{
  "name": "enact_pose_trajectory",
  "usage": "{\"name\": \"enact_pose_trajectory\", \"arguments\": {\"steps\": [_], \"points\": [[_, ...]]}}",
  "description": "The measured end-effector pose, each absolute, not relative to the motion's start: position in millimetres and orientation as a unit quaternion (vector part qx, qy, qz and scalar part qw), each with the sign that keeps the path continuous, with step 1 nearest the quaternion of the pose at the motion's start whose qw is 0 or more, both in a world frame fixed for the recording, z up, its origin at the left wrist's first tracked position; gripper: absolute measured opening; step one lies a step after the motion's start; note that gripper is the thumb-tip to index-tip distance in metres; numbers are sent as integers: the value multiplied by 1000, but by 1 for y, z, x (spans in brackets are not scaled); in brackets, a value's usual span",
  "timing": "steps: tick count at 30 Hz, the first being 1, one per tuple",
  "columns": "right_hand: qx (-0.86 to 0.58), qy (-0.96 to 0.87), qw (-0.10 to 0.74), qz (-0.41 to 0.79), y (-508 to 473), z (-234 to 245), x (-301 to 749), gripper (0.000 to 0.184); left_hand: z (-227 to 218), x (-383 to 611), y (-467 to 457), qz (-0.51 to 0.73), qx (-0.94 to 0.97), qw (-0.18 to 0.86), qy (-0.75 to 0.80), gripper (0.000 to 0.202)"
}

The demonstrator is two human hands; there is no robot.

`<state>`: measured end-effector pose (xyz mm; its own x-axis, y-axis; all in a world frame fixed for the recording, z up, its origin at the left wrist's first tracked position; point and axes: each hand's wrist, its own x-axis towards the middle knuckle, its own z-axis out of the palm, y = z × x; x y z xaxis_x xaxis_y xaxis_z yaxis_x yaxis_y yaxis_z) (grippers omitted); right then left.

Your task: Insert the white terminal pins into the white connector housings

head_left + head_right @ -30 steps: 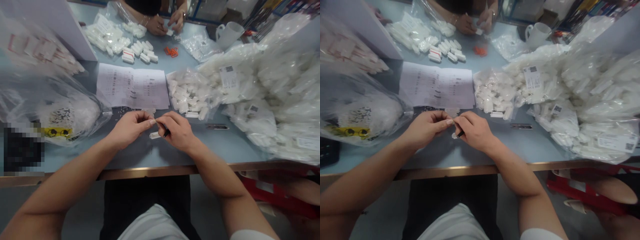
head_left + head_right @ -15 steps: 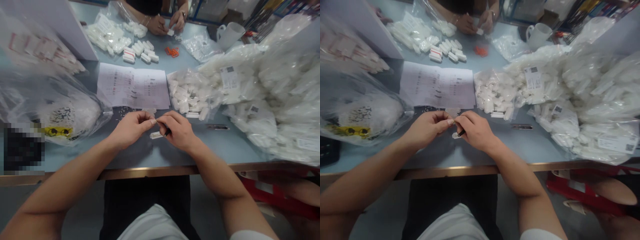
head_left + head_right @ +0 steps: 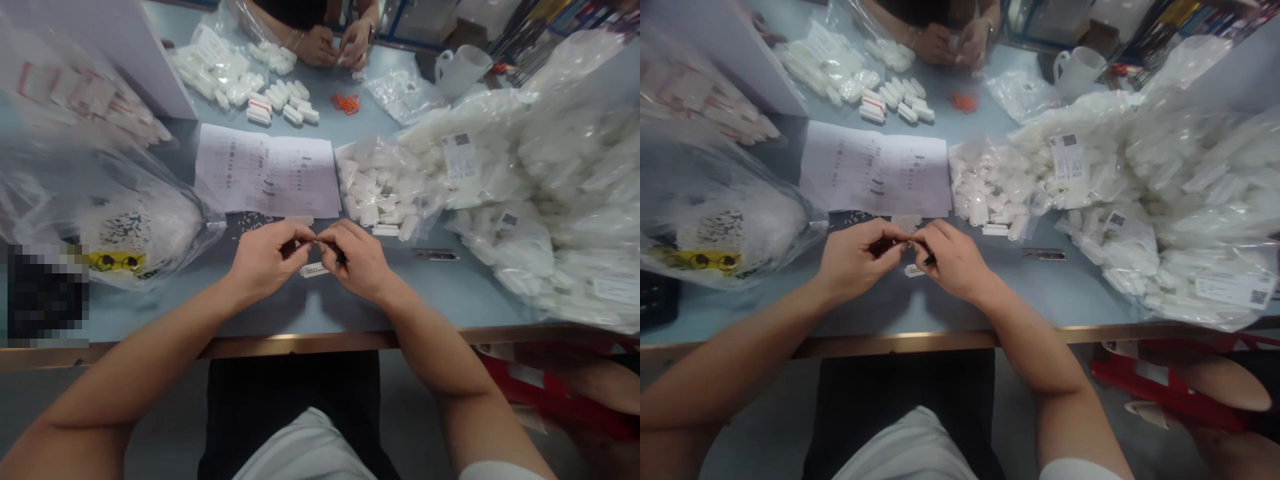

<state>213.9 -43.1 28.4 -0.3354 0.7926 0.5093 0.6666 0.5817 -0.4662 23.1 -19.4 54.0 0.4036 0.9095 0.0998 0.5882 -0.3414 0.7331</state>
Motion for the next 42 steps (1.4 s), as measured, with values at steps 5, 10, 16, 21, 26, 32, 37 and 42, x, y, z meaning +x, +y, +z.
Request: {"name": "enact_pose_trajectory", "arguments": {"steps": [5, 10, 16, 21, 26, 32, 37, 42], "points": [[-467, -791, 378, 111, -43, 32, 213, 15, 56, 23, -20, 235, 802, 254, 487, 14], [-507, -754, 385, 162, -46, 35, 211, 12, 54, 23, -20, 242, 812, 236, 476, 16], [-527, -715, 408, 212, -46, 33, 210, 8, 51, 23, -21, 253, 818, 234, 461, 17], [-541, -693, 404, 252, -46, 34, 210, 8, 51, 24, -21, 251, 815, 237, 466, 15], [-543, -688, 402, 265, -46, 35, 209, 9, 50, 24, -21, 244, 816, 226, 473, 16], [-532, -716, 393, 224, -45, 36, 215, 8, 54, 23, -21, 257, 811, 235, 469, 15], [-444, -814, 291, 234, -42, 42, 228, 13, 58, 18, -18, 299, 773, 213, 517, 15], [-396, -895, 64, 193, -43, 49, 225, 16, 57, 18, -15, 312, 763, 213, 524, 14]]}}
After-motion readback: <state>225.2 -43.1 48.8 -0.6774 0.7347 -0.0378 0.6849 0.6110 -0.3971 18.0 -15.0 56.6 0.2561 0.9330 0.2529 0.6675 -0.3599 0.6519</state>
